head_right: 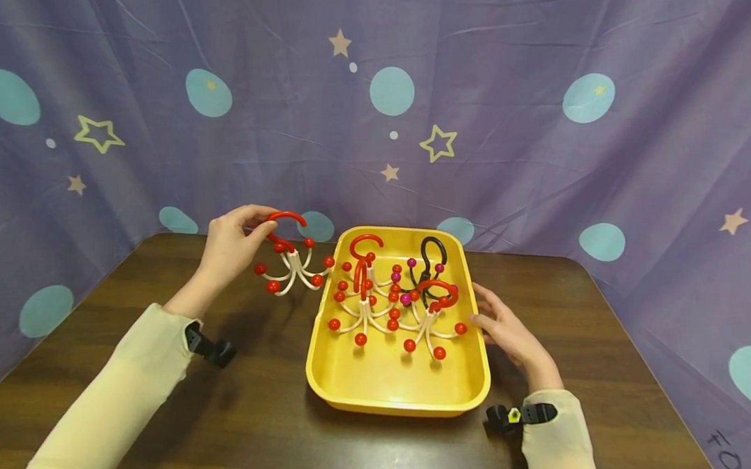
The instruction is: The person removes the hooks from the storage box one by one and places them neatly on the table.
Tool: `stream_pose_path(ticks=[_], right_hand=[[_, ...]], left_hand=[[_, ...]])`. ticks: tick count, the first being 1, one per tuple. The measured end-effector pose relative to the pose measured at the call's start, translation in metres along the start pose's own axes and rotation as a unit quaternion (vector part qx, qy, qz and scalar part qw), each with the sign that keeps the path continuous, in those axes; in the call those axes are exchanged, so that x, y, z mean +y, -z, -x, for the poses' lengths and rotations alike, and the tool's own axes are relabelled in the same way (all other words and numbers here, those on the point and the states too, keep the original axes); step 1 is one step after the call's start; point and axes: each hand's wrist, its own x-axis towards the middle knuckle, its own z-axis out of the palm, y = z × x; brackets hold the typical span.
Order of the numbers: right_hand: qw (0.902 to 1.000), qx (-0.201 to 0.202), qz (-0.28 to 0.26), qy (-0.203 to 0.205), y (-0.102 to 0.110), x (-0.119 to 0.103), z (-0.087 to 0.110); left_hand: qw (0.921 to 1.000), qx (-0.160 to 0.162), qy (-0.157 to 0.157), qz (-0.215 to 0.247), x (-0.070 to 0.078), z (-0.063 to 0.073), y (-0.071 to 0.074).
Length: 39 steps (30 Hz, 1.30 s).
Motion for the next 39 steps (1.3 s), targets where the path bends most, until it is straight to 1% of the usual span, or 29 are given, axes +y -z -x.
stream_pose_path(ticks=[6, 9, 13, 17, 20, 26, 30, 32, 34, 37, 39], right_hand=[[1.0, 0.003, 0.003, -0.002, 0.001, 0.0, 0.0], [1.0, 0.005, 0.005, -0.002, 0.0, 0.0, 0.0], [1.0, 0.003, 0.003, 0.0, 0.0, 0.001, 0.0], [1.0, 0.003, 0.002, -0.002, -0.001, 0.003, 0.0], [1.0, 0.006, 0.002, -0.004, -0.001, 0.004, -0.001], [0.9999, 0.008, 0.007, -0.002, -0.001, 0.001, 0.0], [0.9999, 0.008, 0.008, -0.001, -0.001, 0.001, 0.0], [0.9999, 0.006, 0.008, 0.001, -0.001, 0.002, 0.0], [0.9999, 0.008, 0.008, -0.001, -0.001, 0.003, -0.001], [0.9999, 0.011, 0.007, -0.003, -0.001, 0.003, -0.001], [0.9999, 0.015, 0.005, -0.005, -0.002, 0.003, -0.001]], left_hand=[[0.9993, -0.009, 0.035, 0.008, -0.007, -0.002, -0.003], [0.9994, -0.005, 0.035, 0.007, -0.011, -0.002, -0.004], [0.9995, 0.006, 0.029, -0.006, -0.019, -0.001, -0.007], [0.9989, 0.007, 0.045, -0.004, -0.025, 0.0, -0.009], [0.9981, 0.001, 0.061, -0.004, -0.029, 0.001, -0.011], [0.9973, -0.007, 0.072, -0.015, -0.037, 0.004, -0.016], [0.9943, -0.02, 0.104, 0.002, -0.043, 0.005, -0.022], [0.9934, -0.024, 0.112, 0.003, -0.046, 0.006, -0.025], [0.994, -0.022, 0.107, -0.003, -0.048, 0.006, -0.027], [0.9959, -0.007, 0.088, -0.019, -0.053, 0.006, -0.031], [0.9964, 0.001, 0.083, -0.019, -0.056, 0.006, -0.034]])
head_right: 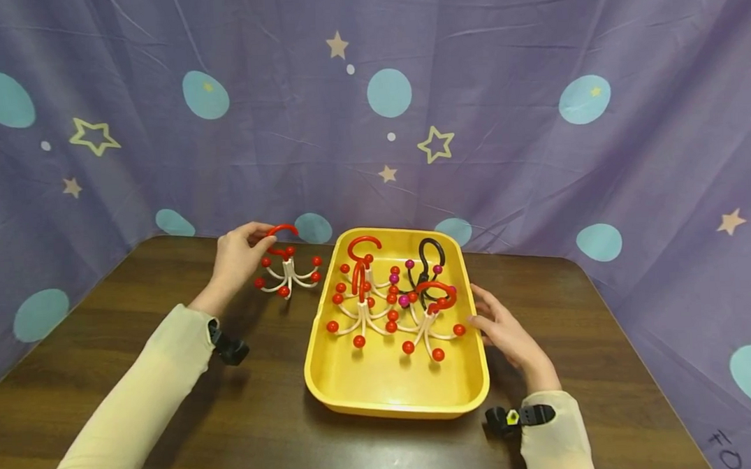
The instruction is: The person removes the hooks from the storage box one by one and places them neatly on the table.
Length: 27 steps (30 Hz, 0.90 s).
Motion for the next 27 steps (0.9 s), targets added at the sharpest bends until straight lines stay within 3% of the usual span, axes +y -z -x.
stream_pose_path(ticks=[9, 18, 27], right_hand=[[1.0, -0.003, -0.002, 0.009, -0.0002, -0.0022, 0.0016], [0.9999, 0.004, 0.009, 0.006, -0.0001, -0.0009, 0.0008], [0.9999, 0.007, 0.007, 0.002, -0.001, -0.0004, 0.0003]], left_hand=[[0.9998, 0.006, 0.019, 0.005, -0.0088, 0.0004, -0.0047], [0.9996, -0.003, 0.026, 0.007, -0.0073, 0.003, -0.0046], [0.9999, -0.002, 0.011, 0.013, -0.0033, 0.0048, -0.0039]])
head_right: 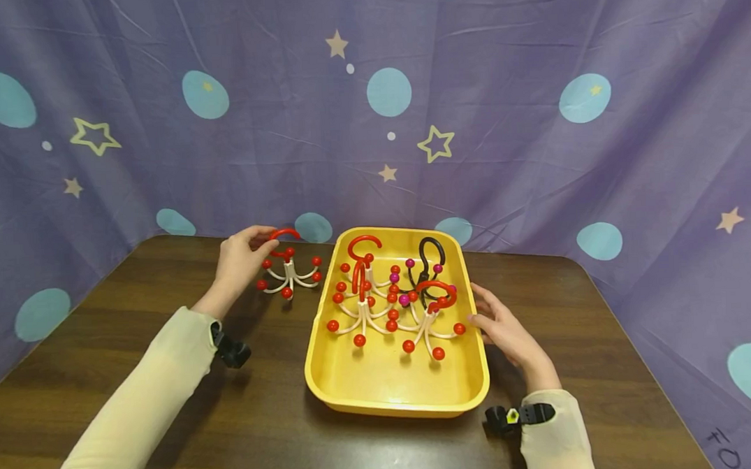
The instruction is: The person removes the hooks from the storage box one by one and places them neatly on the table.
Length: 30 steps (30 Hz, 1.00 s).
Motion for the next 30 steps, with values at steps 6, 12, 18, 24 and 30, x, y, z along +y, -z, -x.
stream_pose_path(ticks=[6, 12, 18, 24, 30], right_hand=[[1.0, 0.001, 0.002, -0.003, 0.0, 0.0, 0.0], [1.0, -0.001, -0.003, -0.004, 0.001, 0.0, -0.001], [1.0, -0.002, -0.002, -0.003, 0.001, 0.0, -0.001], [1.0, -0.005, -0.005, -0.002, 0.001, 0.0, -0.001], [0.9999, -0.011, -0.003, -0.002, 0.001, -0.001, 0.0]], left_hand=[[0.9994, 0.007, -0.033, -0.009, 0.006, -0.001, 0.003], [0.9985, 0.016, -0.051, -0.005, 0.013, -0.003, 0.009], [0.9978, 0.014, -0.064, 0.002, 0.023, -0.003, 0.013], [0.9975, 0.01, -0.067, 0.017, 0.036, 0.001, 0.011], [0.9966, -0.004, -0.076, 0.033, 0.05, 0.007, 0.009]])
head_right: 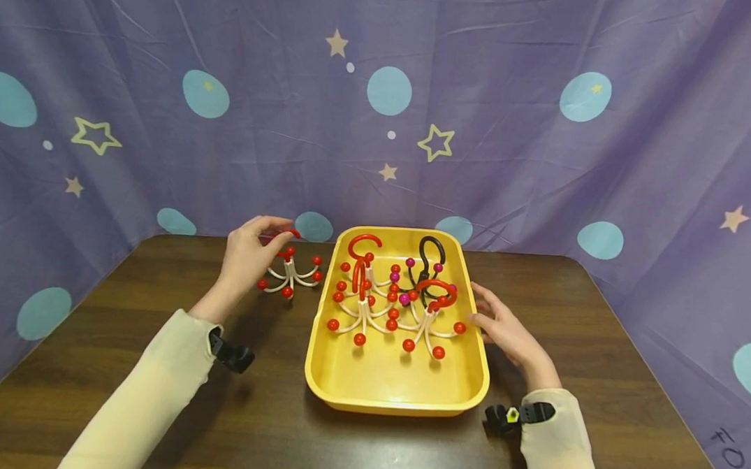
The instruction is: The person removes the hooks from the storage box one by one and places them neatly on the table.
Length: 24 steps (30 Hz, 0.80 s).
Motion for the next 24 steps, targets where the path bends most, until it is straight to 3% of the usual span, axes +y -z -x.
stream_pose_path(ticks=[12, 24], right_hand=[[1.0, 0.0, -0.001, 0.0, 0.0, -0.004, 0.002], [1.0, -0.002, -0.006, 0.0, 0.0, -0.004, 0.003]], left_hand=[[0.9992, -0.036, -0.001, 0.019, 0.027, 0.01, -0.011], [0.9929, -0.114, 0.004, 0.033, 0.051, 0.021, -0.033]])
